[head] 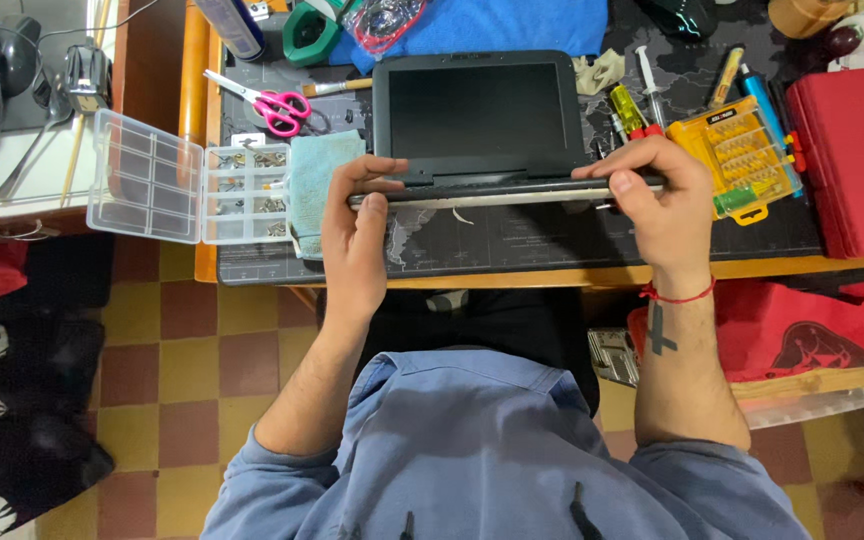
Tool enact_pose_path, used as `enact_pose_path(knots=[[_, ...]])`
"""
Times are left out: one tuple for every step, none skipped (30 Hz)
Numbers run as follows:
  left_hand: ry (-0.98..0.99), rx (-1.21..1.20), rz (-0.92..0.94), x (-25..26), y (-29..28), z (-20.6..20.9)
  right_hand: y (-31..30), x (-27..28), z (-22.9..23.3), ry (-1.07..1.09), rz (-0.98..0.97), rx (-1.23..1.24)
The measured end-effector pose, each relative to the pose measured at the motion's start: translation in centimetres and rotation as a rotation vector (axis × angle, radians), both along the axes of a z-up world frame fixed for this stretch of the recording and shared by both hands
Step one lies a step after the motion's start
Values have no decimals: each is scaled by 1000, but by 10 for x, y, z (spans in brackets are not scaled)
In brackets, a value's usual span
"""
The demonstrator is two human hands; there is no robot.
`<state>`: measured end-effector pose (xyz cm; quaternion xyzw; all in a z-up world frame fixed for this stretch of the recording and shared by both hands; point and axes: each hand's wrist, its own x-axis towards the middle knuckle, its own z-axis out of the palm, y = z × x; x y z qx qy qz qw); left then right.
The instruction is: The person uses a screwdriver to remove screws from the sides and bottom of a laptop, then flips the device over to continue unscrewing the base. The laptop remains closed throughout the process.
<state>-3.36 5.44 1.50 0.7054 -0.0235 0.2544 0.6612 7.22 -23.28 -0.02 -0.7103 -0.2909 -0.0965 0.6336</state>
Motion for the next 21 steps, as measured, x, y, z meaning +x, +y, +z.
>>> enact_pose_path(knots=[[-1, 0, -1, 0, 0, 0, 0, 0, 0, -1, -1, 0], [5, 0, 4, 0, 0, 0, 1, -1, 0, 11, -6, 10], [13, 0, 8, -1, 0, 0, 1, -2, 0, 24, -12, 19], [14, -1, 7, 1, 1, -2, 0, -1, -2, 25, -13, 18], [13, 0, 9, 2, 2, -4, -1, 0, -4, 31, -17, 32], [13, 1, 10, 4, 3, -6, -1, 1, -7, 36, -21, 46], [14, 0, 11, 3, 2, -2, -1, 1, -7, 37, -21, 46], [12, -12, 15, 1, 0, 2, -1, 2, -8, 34, -22, 47], [10, -24, 18, 0, -2, 6, -2, 3, -8, 31, -24, 48], [11, -25, 18, 0, -1, 5, -2, 3, -7, 32, -24, 48], [17, -30, -3, 1, 0, 5, -1, 3, -6, 18, -27, 35], [22, -35, -24, 1, 1, 6, -1, 4, -5, 5, -30, 23], [21, -35, -23, 1, 2, 7, 1, 3, -3, 3, -30, 23], [16, -55, -50, 0, 3, 8, 3, 3, -1, -6, -28, 23], [9, -75, -75, 0, 4, 9, 4, 3, 1, -17, -26, 22], [6, -75, -74, 2, 7, 7, 3, 4, 1, -19, -25, 22], [-12, -101, -123, 4, 10, 5, 2, 5, 0, -23, -10, 14], [-31, -126, -172, 6, 14, 3, 2, 6, 0, -27, 4, 7], [-32, -129, -169, 5, 15, 3, 1, 6, 1, -27, 8, 4], [-57, -145, -188, 4, 16, 2, 0, 5, 2, -38, 0, -5], [-85, -161, -208, 4, 19, 2, 1, 6, 3, -50, -8, -13]])
